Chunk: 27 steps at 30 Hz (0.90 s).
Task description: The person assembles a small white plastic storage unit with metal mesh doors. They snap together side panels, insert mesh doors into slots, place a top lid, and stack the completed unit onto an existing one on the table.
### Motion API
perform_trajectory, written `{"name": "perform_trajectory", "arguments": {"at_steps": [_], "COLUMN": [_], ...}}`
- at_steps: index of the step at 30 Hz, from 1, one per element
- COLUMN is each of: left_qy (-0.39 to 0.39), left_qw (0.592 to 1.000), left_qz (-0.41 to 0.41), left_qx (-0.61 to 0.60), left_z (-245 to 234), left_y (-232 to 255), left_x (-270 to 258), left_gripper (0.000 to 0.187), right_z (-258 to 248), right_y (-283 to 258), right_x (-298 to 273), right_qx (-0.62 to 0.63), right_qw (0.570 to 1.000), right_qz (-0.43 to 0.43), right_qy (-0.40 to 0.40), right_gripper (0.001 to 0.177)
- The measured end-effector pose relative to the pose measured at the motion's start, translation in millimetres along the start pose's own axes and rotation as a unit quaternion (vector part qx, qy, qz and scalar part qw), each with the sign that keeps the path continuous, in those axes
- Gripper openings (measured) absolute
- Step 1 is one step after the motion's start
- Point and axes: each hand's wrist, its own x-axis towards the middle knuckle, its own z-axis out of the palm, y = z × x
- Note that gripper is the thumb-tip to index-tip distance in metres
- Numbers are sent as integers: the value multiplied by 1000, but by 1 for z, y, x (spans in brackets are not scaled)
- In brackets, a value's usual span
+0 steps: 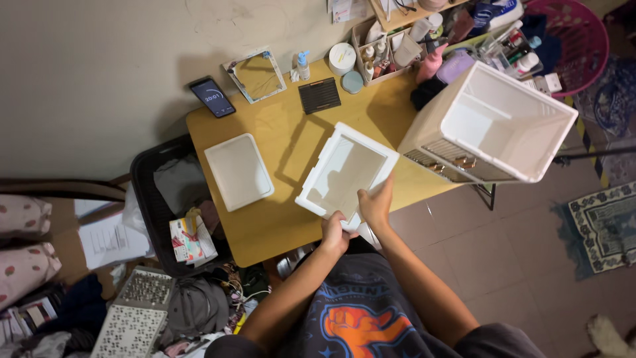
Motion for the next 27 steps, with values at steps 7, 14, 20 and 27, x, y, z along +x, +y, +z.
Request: {"name": "perform_trajectory", "arguments": {"at_steps": [7,14,20,27], "left_qy": [42,-108,-221,-87], "left_qw": [998,957,967,941], "left_qz": [-37,-268,-103,171], "left_qx": [-18,12,76,278], "left_z": [-1,9,45,55], "left_y": [-52,-13,77,137], "left_x": [71,40,-29,-6], "left_gripper": [34,43,46,42], "right_z": [1,-9,-4,2], "right_y": [22,35,43,41], "right_x": [61,102,114,120], "right_qx": [52,63,64,49], "right_qw": [992,977,970,971], "right_qz": [-41,33,25,51], "right_qy": [-110,-203,-232,-226], "right_gripper": [82,74,78,81]}}
